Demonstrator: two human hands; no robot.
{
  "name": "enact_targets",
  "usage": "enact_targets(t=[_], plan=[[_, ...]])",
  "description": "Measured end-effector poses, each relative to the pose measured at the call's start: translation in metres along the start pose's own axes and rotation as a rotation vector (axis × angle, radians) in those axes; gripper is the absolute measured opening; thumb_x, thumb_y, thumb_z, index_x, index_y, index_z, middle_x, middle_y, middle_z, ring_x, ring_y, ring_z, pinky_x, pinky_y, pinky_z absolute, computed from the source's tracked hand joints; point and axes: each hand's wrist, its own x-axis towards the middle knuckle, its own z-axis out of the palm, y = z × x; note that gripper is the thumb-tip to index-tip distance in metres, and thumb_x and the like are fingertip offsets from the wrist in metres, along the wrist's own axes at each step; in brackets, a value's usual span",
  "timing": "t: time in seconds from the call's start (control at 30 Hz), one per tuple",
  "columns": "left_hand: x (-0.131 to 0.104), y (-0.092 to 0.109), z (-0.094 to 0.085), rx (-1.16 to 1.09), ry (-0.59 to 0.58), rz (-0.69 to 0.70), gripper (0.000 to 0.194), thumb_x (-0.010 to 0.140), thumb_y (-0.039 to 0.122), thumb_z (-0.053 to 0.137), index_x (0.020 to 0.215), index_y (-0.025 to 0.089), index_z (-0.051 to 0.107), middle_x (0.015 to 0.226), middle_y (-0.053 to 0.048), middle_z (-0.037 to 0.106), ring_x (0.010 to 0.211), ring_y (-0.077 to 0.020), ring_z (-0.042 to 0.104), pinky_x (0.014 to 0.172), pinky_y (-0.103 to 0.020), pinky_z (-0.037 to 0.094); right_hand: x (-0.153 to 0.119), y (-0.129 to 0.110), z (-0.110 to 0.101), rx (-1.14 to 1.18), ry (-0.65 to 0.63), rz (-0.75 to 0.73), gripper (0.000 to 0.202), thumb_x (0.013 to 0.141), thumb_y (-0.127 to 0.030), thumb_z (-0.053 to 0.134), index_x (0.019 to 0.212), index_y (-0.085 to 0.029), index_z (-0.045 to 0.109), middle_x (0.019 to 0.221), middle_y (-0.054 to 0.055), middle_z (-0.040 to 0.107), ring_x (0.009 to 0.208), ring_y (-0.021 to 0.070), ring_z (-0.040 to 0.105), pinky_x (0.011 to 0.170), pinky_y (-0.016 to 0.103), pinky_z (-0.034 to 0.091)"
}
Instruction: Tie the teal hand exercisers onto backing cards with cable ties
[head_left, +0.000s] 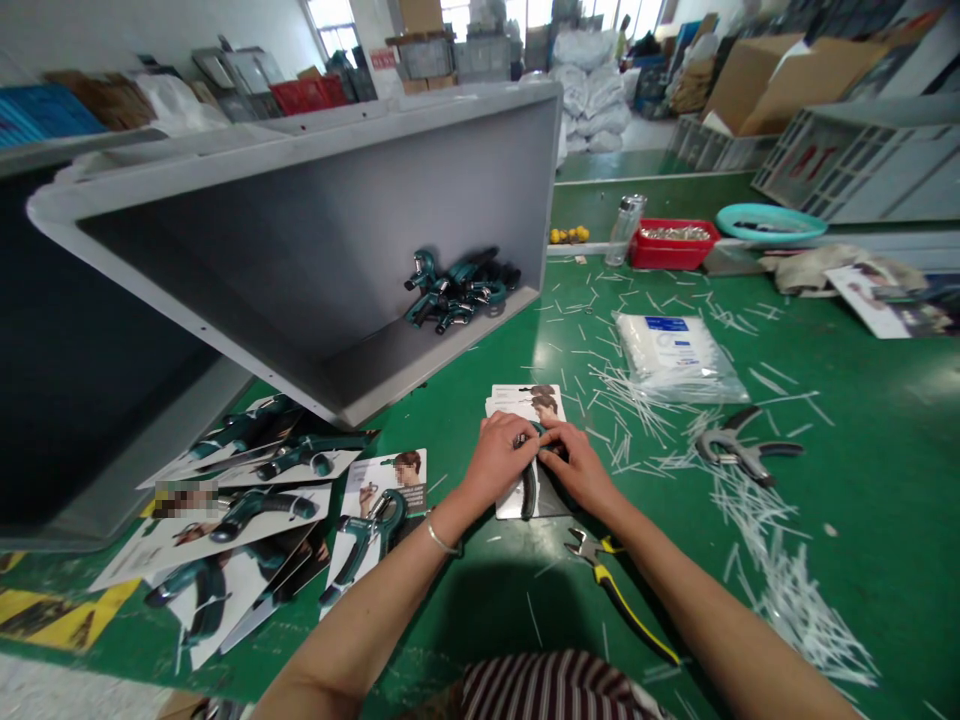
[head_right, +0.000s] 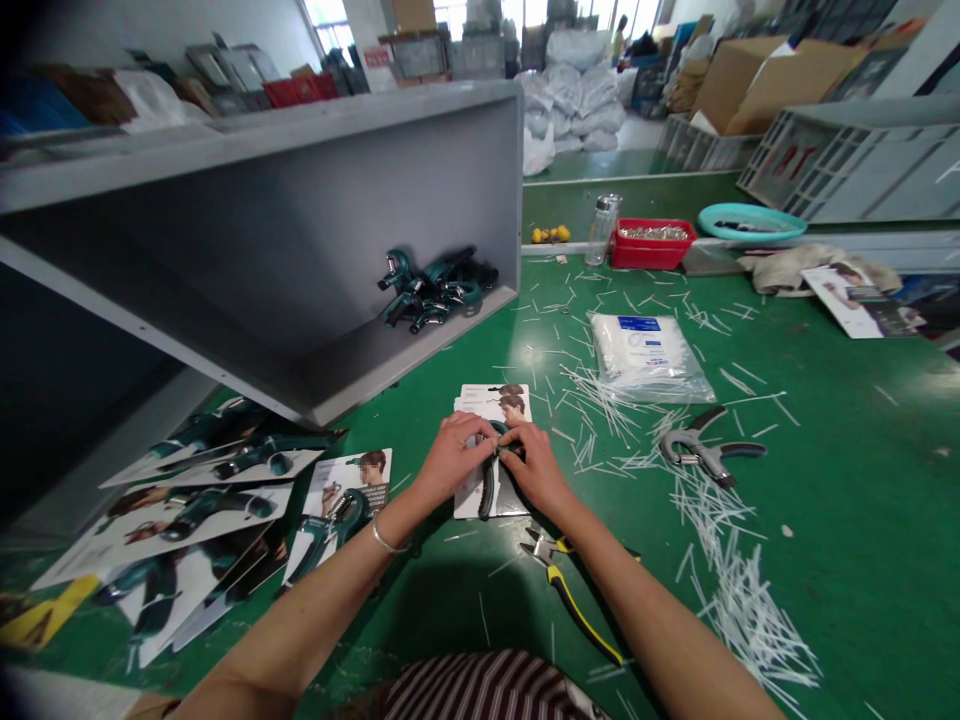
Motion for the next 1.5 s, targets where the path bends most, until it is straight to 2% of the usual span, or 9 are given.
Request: enact_targets(t=[0.33,0.43,0.57,0.7,0.87,1.07,1.17,1.33,1.5], plan=[[-0.059,0.01,0.024,0.446,-0.16,0.376,0.02,0.095,0.017,0.044,0.085,0.016,0.062,0.088,-0.008,0.061,0.094,-0.024,0.053,0.09,-0.043,0.04,0.005,0.003,0.014,0.039,0.114,0.033,0.01,0.077,-0.02,0.058,0.087,-0.021,0.061,0.117,0.009,0.061,0.113,0.0265,0.053,0.097,0.045,0.039],[-0.064,0.012,0.016,0.423,-0.077,0.211,0.017,0.09,0.03,0.057,0.102,0.017,0.06,0.108,-0.011,0.06,0.106,-0.0277,0.051,0.096,-0.047,0.039,0.007,0.005,0.006,0.068,0.117,0.017,0.011,0.08,-0.022,0.058,0.089,-0.021,0.063,0.118,0.009,0.061,0.114,0.0248,0.054,0.097,0.042,0.04],[-0.061,0.002,0.008,0.371,0.072,-0.078,0.06,0.075,0.041,0.076,0.122,0.015,0.049,0.128,-0.017,0.048,0.116,-0.0337,0.047,0.097,-0.051,0.041,0.02,0.004,-0.009,0.064,0.054,-0.009,0.017,0.085,-0.024,0.055,0.099,-0.022,0.064,0.108,0.006,0.064,0.104,0.0212,0.059,0.091,0.037,0.044],[-0.044,-0.013,0.012,0.233,0.09,-0.158,0.044,0.082,0.028,0.067,0.121,0.016,0.048,0.125,-0.014,0.046,0.118,-0.028,0.048,0.102,-0.045,0.041,0.035,-0.014,-0.012,-0.087,-0.004,-0.093,0.013,0.085,-0.018,0.053,0.092,-0.02,0.064,0.096,0.005,0.067,0.094,0.0207,0.059,0.09,0.036,0.043],[-0.043,-0.011,0.011,0.051,0.047,-0.2,0.06,0.076,0.026,0.071,0.129,0.016,0.044,0.133,-0.015,0.041,0.127,-0.0282,0.044,0.108,-0.044,0.037,0.011,-0.041,-0.008,-0.286,-0.097,-0.125,0.011,0.09,-0.017,0.053,0.094,-0.019,0.063,0.094,0.005,0.068,0.09,0.0208,0.058,0.083,0.033,0.042],[-0.071,-0.019,-0.02,-0.189,-0.153,-0.35,0.035,0.085,0.044,0.061,0.109,0.019,0.057,0.089,-0.003,0.063,0.081,-0.0187,0.062,0.076,-0.033,0.05,-0.024,-0.054,-0.017,-0.706,-0.23,-0.218,0.014,0.089,-0.027,0.061,0.098,-0.017,0.063,0.086,0.013,0.067,0.089,0.0295,0.049,0.076,0.039,0.034],[-0.072,-0.008,-0.009,-0.246,-0.119,-0.411,0.046,0.078,0.045,0.07,0.111,0.018,0.054,0.089,-0.003,0.064,0.075,-0.0178,0.062,0.069,-0.03,0.049,-0.021,-0.055,-0.023,-0.744,-0.271,-0.254,0.008,0.091,-0.02,0.056,0.093,-0.017,0.062,0.082,0.014,0.066,0.086,0.0294,0.047,0.073,0.04,0.031],[-0.059,0.017,0.029,-0.082,0.021,-0.385,0.052,0.072,0.034,0.075,0.115,0.015,0.051,0.104,-0.011,0.061,0.097,-0.0258,0.061,0.088,-0.041,0.048,-0.016,-0.041,-0.03,-0.775,-0.281,-0.266,0.012,0.09,-0.013,0.054,0.083,-0.017,0.062,0.081,0.013,0.064,0.085,0.028,0.046,0.074,0.039,0.029],[-0.062,-0.002,0.025,-0.363,0.018,-0.414,0.047,0.077,0.032,0.07,0.117,0.015,0.051,0.109,-0.012,0.063,0.09,-0.0203,0.064,0.086,-0.039,0.052,-0.016,-0.029,-0.036,-0.672,-0.312,-0.258,0.013,0.09,-0.013,0.055,0.09,-0.016,0.067,0.084,0.01,0.064,0.087,0.0247,0.048,0.076,0.037,0.03]])
